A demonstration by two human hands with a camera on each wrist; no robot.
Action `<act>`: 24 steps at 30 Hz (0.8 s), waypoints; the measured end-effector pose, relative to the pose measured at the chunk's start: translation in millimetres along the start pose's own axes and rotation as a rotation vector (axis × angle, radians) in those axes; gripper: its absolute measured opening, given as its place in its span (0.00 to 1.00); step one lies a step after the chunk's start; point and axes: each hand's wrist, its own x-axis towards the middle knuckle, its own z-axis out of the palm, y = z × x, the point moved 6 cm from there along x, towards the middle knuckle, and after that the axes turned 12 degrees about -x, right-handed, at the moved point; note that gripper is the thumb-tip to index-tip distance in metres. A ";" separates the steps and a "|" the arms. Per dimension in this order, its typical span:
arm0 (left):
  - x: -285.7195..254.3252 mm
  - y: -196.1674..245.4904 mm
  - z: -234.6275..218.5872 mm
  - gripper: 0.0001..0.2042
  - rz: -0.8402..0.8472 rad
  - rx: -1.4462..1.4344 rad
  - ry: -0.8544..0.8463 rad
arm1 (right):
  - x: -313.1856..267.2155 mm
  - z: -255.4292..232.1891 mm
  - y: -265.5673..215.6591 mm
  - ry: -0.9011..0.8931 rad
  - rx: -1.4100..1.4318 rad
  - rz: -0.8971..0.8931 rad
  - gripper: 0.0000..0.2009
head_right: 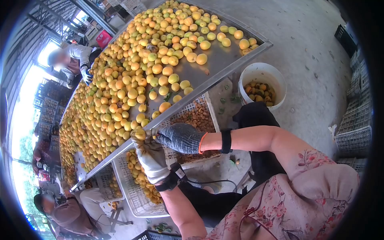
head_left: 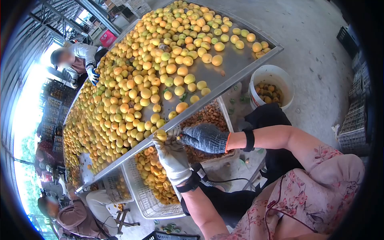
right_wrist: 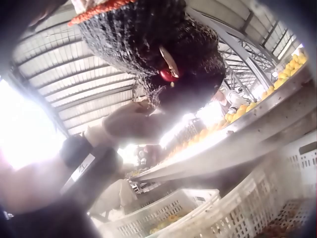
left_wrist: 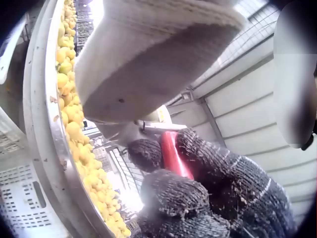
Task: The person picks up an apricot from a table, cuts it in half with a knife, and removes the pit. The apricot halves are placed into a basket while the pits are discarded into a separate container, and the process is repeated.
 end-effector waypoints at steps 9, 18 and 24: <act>0.7 8.3 -14.1 0.17 0.030 0.121 0.214 | 2.0 -4.2 1.2 0.034 -0.008 0.016 0.17; 2.9 6.7 -5.0 0.14 0.068 0.386 0.206 | 7.4 2.8 -3.9 0.112 -0.016 -0.013 0.13; 3.8 3.3 -11.4 0.23 0.144 0.459 0.170 | 1.1 39.8 16.9 0.004 -0.107 -0.019 0.14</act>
